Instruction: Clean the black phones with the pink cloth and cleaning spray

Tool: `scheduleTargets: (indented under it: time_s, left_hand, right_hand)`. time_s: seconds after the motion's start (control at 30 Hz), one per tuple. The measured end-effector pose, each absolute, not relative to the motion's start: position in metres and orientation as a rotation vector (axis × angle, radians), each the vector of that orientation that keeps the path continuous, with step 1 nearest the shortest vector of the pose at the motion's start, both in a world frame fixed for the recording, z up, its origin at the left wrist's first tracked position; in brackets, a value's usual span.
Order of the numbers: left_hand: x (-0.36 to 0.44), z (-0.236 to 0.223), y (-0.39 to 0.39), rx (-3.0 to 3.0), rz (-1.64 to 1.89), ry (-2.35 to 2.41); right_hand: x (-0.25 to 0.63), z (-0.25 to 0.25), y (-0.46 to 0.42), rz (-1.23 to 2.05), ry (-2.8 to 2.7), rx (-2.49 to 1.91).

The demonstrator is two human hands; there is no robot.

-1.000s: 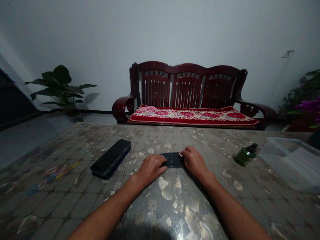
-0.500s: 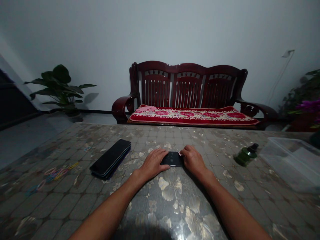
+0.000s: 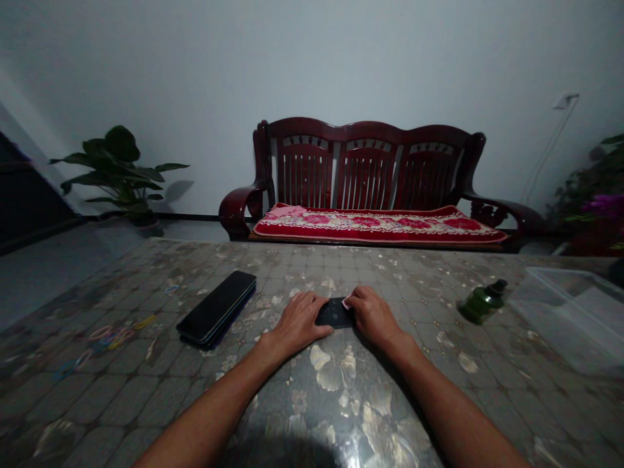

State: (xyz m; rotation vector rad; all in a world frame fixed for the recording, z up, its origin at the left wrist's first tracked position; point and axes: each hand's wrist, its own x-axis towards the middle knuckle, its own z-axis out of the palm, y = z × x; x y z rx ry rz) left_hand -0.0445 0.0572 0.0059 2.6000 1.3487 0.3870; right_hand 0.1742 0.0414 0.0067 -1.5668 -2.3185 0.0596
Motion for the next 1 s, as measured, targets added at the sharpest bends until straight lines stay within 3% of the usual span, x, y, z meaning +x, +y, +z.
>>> scheduleTargets:
  time_s: [0.13, 0.33, 0.57, 0.8, 1.0]
  left_hand:
    - [-0.042, 0.010, 0.052, 2.622, 0.357, 1.428]
    - [-0.041, 0.014, 0.048, 2.633, 0.360, 1.433]
    - [-0.041, 0.014, 0.047, 2.613, 0.365, 1.477]
    - [-0.041, 0.015, 0.047, 2.607, 0.327, 1.497]
    - [-0.041, 0.014, 0.047, 2.623, 0.332, 1.535]
  right_hand:
    - [0.185, 0.006, 0.039, 0.033, -2.231, -1.667]
    - [0.181, 0.001, 0.031, 0.094, -2.369, -1.370]
    - [0.194, 0.001, 0.035, 0.024, -2.224, -1.593]
    - [0.175, 0.001, 0.026, 0.108, -2.380, -1.333]
    - [0.190, 0.000, 0.034, 0.045, -2.220, -1.567]
